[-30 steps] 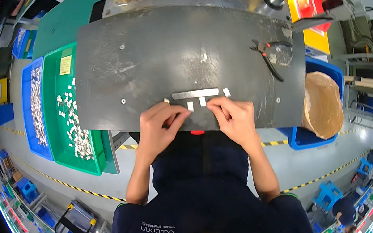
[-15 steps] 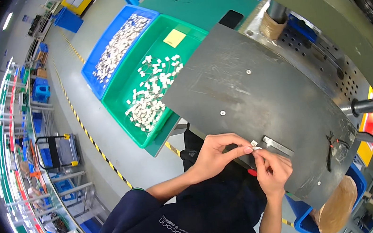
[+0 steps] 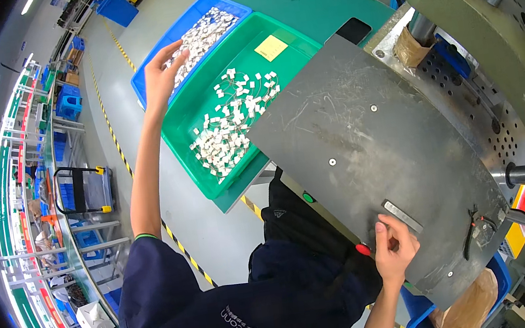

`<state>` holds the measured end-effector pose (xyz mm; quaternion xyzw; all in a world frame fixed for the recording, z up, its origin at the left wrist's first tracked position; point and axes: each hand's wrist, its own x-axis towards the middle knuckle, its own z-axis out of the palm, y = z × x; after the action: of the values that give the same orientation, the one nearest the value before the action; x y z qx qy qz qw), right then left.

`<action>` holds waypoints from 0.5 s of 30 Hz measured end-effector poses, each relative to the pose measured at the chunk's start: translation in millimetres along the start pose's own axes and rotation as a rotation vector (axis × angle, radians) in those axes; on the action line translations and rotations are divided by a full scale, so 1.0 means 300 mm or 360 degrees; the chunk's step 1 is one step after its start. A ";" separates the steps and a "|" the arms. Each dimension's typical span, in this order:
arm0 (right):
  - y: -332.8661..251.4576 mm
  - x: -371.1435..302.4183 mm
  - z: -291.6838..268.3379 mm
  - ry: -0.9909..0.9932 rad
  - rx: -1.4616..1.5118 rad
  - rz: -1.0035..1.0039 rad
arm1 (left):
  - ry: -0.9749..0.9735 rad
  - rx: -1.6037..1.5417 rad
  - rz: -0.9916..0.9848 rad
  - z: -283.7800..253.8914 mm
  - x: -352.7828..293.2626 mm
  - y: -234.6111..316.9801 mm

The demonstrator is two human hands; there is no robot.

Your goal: The person trims wires on a component using shears, places it into a mold, and slides it under a press. After pressing, they remove the component and assemble a wire and connector onto a new piece before repeating the process.

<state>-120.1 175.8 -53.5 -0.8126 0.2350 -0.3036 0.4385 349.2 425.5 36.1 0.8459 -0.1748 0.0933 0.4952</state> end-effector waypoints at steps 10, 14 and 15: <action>-0.012 0.012 0.009 0.0005 -0.0052 0.0087 | -0.0770 0.0303 0.0142 0.326 -0.115 -0.177; -0.019 0.021 0.012 -0.0040 -0.0058 0.0070 | -0.0898 0.0642 0.0175 0.416 -0.155 -0.233; -0.019 0.018 0.012 -0.0040 -0.0065 0.0073 | -0.0925 0.0851 0.0269 0.429 -0.166 -0.238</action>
<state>-112.9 177.2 -48.6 -0.8196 0.2540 -0.2783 0.4317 329.0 355.8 -101.2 0.9187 -0.3461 -0.0672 0.1782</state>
